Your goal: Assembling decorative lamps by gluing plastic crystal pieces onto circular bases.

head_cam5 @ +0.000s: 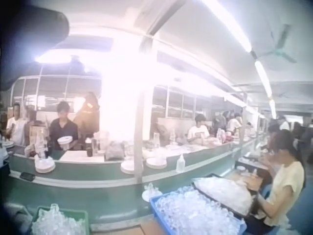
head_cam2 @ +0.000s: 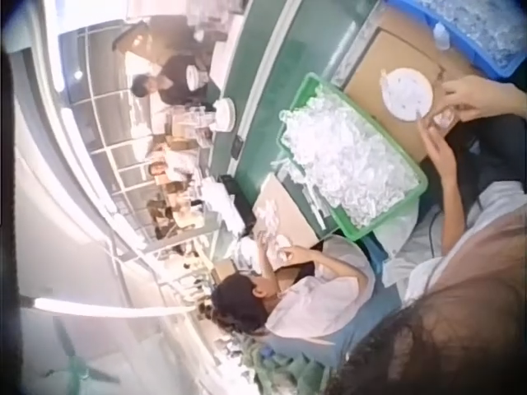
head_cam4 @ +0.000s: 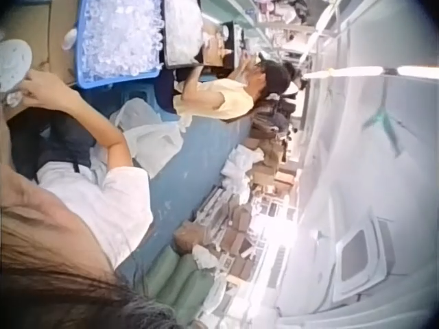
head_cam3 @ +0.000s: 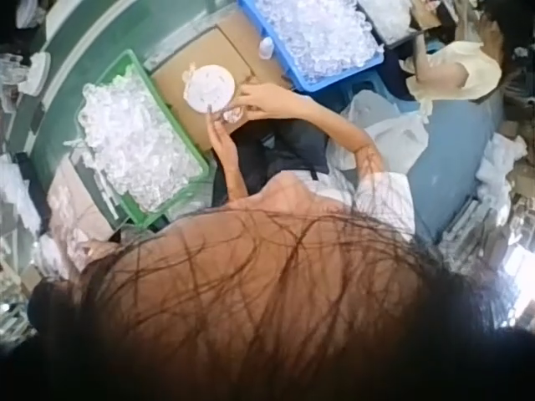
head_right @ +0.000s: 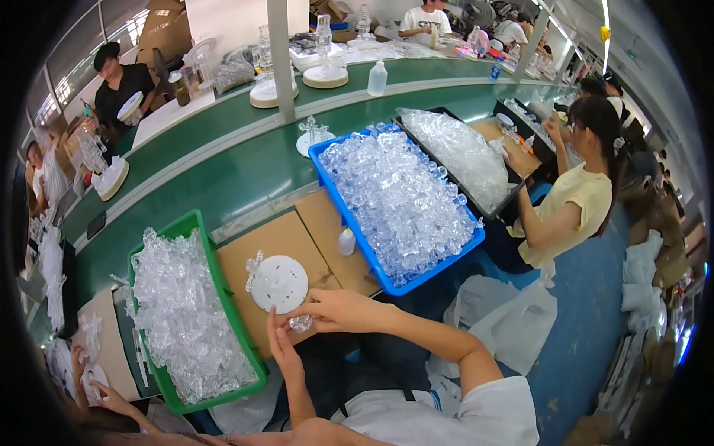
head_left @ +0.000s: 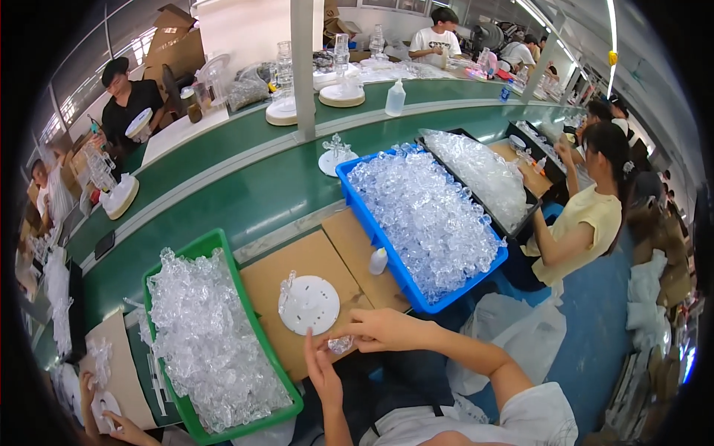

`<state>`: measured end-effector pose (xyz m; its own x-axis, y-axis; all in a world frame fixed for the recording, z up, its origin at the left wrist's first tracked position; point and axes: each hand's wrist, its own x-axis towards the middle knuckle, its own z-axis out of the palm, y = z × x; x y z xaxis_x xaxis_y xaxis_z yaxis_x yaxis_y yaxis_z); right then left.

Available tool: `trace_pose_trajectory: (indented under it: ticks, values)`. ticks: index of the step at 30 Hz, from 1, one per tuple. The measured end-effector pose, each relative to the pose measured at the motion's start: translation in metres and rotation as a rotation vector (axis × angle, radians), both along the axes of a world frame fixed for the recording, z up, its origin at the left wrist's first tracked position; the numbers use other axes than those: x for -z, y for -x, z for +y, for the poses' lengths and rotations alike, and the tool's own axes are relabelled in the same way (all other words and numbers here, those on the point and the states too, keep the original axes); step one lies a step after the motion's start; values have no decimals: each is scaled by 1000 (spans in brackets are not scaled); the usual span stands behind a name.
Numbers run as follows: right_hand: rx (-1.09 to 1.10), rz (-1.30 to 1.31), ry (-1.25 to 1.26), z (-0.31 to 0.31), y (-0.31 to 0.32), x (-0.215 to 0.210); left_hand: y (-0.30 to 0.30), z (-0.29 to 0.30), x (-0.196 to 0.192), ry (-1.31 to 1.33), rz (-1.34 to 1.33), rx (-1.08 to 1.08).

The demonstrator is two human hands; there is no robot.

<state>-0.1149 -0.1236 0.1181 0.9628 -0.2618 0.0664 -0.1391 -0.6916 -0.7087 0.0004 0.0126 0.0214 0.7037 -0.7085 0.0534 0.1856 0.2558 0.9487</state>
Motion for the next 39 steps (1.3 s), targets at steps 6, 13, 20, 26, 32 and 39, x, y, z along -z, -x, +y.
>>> trace_pose_trajectory:
  ticks: [6, 13, 20, 26, 32, 39]
  values:
    - [216, -306, -182, 17, -14, 12, 1, -9, -3, 33, 69, -10]
    - [560, -335, -1156, 16, -23, 68, -27, -7, 16, -202, -396, -162]
    - [611, -480, -1630, -2, -8, 64, -40, -12, 34, -644, -1151, -40]
    - [622, -334, -1562, -2, -28, 75, -10, -7, 33, -595, -1071, -12]
    - [643, -269, -1666, -4, -31, 81, -17, 3, 37, -552, -1021, -8]
    - [711, -130, -646, 2, -57, 87, -18, 2, 37, -535, -986, 6]
